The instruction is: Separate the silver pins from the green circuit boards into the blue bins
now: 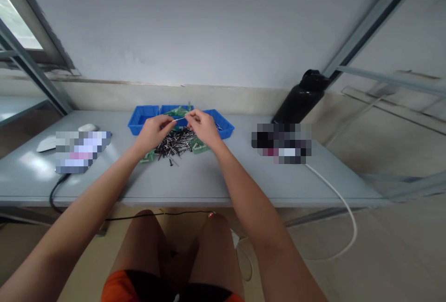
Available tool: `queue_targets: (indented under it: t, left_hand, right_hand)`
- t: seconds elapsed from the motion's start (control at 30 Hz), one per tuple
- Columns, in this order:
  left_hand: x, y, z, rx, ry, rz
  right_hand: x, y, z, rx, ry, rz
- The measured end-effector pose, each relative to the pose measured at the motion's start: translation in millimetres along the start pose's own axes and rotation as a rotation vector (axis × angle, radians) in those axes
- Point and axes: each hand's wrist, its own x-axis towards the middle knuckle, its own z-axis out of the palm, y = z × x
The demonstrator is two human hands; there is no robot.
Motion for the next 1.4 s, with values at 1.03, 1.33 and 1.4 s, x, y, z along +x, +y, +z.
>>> queue_targets:
  t: [1.03,1.33,1.4]
  left_hand:
    - [1.2,-4.4,1.3,-0.152,0.018,0.041]
    - [-0.4,-8.4,5.0,-0.069,-0.033,0.012]
    - [-0.1,-10.0,5.0,-0.063,-0.011,0.005]
  right_hand:
    - [-5.2,-7.5,7.6,0.012,-0.15,0.026]
    - [-4.4,2.0,8.8,-0.187,-0.203,-0.04]
    - [-3.8,2.7,6.5,-0.195,-0.153,-0.055]
